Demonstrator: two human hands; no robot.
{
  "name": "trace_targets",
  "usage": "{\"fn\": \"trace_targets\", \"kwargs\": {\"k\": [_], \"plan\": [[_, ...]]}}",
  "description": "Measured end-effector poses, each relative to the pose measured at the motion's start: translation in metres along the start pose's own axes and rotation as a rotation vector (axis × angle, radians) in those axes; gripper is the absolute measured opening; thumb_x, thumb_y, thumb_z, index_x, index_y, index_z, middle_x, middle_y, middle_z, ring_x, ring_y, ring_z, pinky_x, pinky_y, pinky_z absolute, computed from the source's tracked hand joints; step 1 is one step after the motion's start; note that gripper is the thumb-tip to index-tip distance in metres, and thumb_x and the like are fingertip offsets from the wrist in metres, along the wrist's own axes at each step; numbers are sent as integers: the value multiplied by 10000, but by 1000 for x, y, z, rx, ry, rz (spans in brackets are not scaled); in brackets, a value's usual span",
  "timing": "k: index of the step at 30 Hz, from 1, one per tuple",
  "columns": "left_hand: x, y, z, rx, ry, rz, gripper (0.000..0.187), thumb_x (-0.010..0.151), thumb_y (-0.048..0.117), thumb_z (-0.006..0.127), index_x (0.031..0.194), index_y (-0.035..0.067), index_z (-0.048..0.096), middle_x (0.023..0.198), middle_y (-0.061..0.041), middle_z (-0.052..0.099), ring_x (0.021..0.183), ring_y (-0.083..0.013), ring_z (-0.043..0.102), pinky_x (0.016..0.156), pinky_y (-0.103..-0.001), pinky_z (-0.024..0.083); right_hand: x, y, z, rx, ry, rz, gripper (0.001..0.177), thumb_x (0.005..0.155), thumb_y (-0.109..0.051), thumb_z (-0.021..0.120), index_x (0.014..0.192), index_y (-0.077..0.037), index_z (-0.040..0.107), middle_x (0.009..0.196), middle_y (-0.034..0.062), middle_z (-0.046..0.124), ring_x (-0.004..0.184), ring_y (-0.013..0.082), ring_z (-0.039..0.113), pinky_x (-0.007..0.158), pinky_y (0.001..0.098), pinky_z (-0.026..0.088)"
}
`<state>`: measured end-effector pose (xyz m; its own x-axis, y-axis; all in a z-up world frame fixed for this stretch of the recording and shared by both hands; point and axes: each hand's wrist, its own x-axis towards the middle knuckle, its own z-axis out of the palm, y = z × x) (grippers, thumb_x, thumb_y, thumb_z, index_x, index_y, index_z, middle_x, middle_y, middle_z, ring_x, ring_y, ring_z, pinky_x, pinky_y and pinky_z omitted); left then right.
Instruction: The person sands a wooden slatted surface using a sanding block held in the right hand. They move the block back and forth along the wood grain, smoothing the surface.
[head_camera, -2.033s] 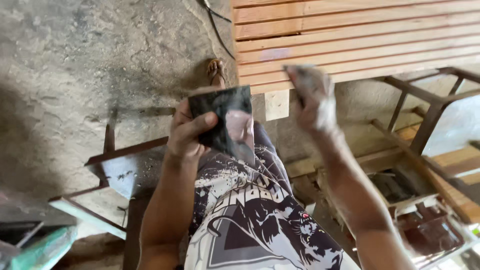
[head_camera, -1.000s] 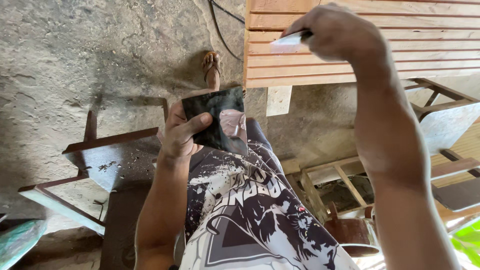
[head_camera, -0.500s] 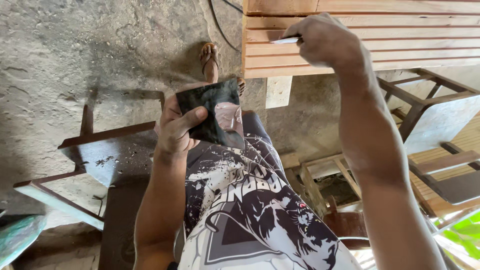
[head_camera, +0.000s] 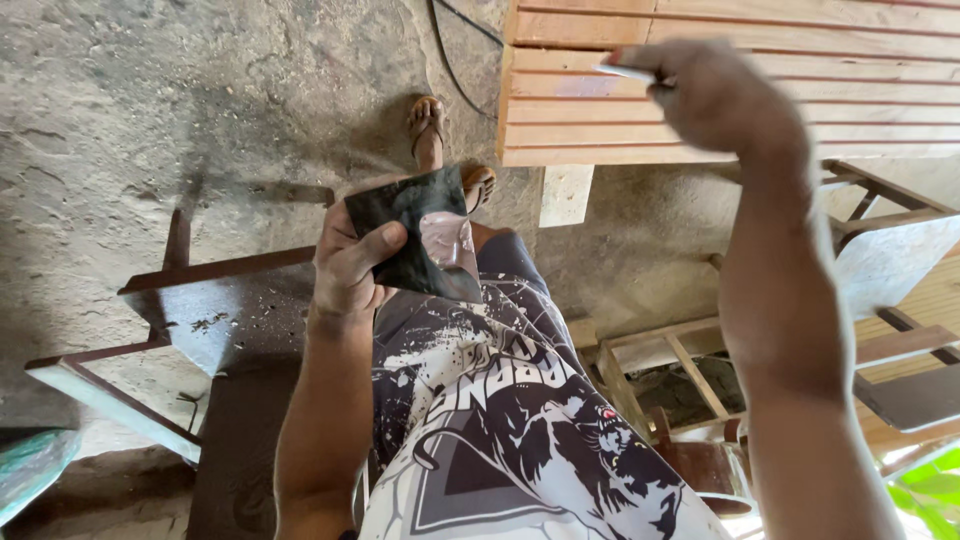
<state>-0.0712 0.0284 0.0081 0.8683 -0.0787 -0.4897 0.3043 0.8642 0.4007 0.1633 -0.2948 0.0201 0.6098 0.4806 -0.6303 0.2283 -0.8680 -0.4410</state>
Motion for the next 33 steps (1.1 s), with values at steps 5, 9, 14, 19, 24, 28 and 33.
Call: {"fn": "trace_targets", "kwargs": {"k": [5, 9, 14, 19, 24, 28, 33], "plan": [[5, 0, 2, -3, 49, -10, 448, 944, 25, 729, 1339, -127, 584, 1166, -192, 728, 1032, -237, 735, 952, -353, 606, -10, -3, 125, -209, 408, -3, 600, 986, -9, 599, 1549, -208, 546, 1514, 343, 363, 1347, 488, 336, 1040, 617, 355], [12, -2, 9, 41, 22, 6, 426, 967, 12, 729, 1343, -120, 580, 1181, -198, 720, 1062, -243, 723, 992, -371, 596, 3, -1, 185, -209, 695, -40, 742, 888, 27, 638, 1585, -186, 501, 1570, 276, 352, 1403, 463, 358, 1148, 616, 290], [11, -2, 17, 16, 17, -5, 408, 963, 10, 712, 1330, -124, 592, 1164, -212, 730, 1021, -252, 739, 945, -381, 611, 10, -9, 189, -141, 763, -48, 780, 829, -15, 645, 1583, -132, 482, 1535, 276, 352, 1373, 463, 359, 1136, 609, 276], [16, -4, 14, 42, -18, -20, 392, 975, 11, 707, 1320, -138, 594, 1163, -223, 727, 977, -238, 745, 938, -374, 620, -3, -18, 181, -145, 729, -23, 744, 832, 21, 618, 1548, -162, 540, 1537, 226, 392, 1382, 434, 379, 1158, 594, 297], [14, -5, 9, 78, -14, 1, 406, 1006, 8, 700, 1371, -131, 589, 1119, -211, 723, 961, -217, 732, 919, -337, 605, 5, -21, 169, -166, 760, -8, 694, 911, 14, 636, 1572, -170, 532, 1525, 240, 411, 1369, 431, 384, 1126, 573, 306], [23, -7, 16, 75, -2, -3, 414, 972, 14, 700, 1346, -118, 579, 1159, -203, 720, 1019, -229, 733, 949, -346, 608, 8, -26, 159, -155, 627, 36, 703, 867, 3, 644, 1542, -174, 551, 1482, 204, 447, 1352, 419, 404, 1111, 584, 310], [17, -6, 21, 115, 34, -13, 433, 950, 35, 714, 1333, -117, 580, 1161, -193, 718, 1029, -231, 726, 972, -358, 595, 0, -34, 165, -124, 719, -24, 738, 849, -1, 667, 1557, -154, 528, 1511, 220, 405, 1380, 426, 376, 1145, 595, 293]]}}
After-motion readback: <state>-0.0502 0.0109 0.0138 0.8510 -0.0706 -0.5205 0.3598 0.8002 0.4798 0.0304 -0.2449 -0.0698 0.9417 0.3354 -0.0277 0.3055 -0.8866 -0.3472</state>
